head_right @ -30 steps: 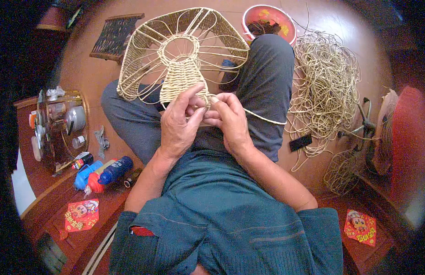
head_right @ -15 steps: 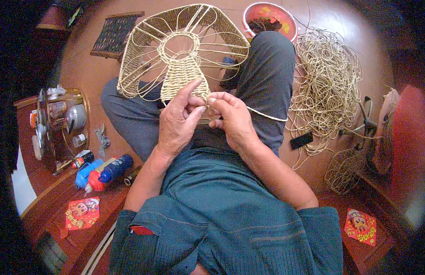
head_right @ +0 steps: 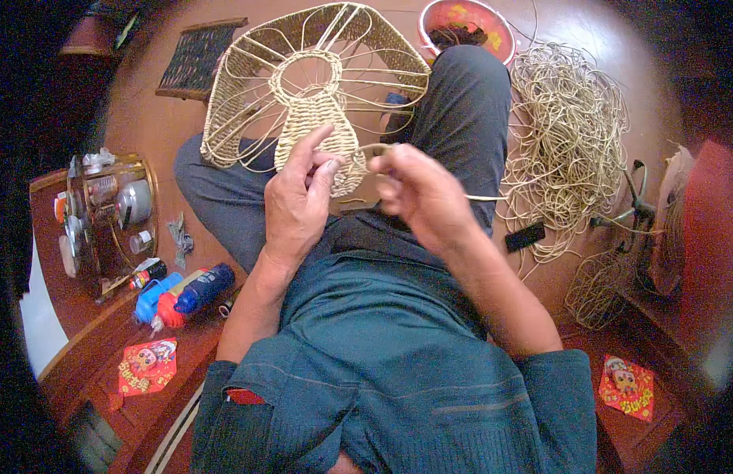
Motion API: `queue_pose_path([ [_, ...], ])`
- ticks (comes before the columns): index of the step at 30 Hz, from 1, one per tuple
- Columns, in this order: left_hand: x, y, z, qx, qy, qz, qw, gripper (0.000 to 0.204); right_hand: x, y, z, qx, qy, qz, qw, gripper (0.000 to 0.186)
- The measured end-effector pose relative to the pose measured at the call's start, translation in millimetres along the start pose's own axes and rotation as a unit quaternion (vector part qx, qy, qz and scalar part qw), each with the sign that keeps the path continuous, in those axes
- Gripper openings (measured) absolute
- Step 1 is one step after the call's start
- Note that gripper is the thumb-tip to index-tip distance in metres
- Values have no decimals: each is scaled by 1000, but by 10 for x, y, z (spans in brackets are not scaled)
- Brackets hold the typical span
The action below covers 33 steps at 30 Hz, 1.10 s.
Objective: Weaving a traditional straw fan or basket-like object.
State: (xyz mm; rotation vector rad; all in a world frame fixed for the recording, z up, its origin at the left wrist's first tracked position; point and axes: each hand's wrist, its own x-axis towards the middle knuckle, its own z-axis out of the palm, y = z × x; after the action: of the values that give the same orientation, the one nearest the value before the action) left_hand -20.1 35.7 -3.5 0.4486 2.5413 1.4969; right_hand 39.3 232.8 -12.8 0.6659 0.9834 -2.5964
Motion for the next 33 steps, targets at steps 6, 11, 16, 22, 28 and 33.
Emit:
queue_pose_path([
  [6, 33, -40, 25, 115, -17, 90, 989, 43, -462, -913, -697, 35, 36, -165, 985, 29],
  [11, 27, -14, 35, 161, -21, 148, 976, 42, -1043, -1830, -1742, 38, 115, -233, 965, 28],
  [16, 83, -44, 19, 145, -47, 145, 977, 43, -1489, -2457, -2656, 42, 251, -236, 938, 34],
  [22, 95, -80, -10, 96, -70, 107, 987, 44, -1742, -2956, -3991, 14, 385, -273, 882, 30],
  [28, 99, -62, 65, 136, -55, 88, 985, 55, -893, -2153, -2441, -610, 382, -305, 624, 27],
  [33, 79, -20, 110, 172, -43, 110, 978, 62, -366, -553, -343, -510, 150, -234, 814, 18],
])
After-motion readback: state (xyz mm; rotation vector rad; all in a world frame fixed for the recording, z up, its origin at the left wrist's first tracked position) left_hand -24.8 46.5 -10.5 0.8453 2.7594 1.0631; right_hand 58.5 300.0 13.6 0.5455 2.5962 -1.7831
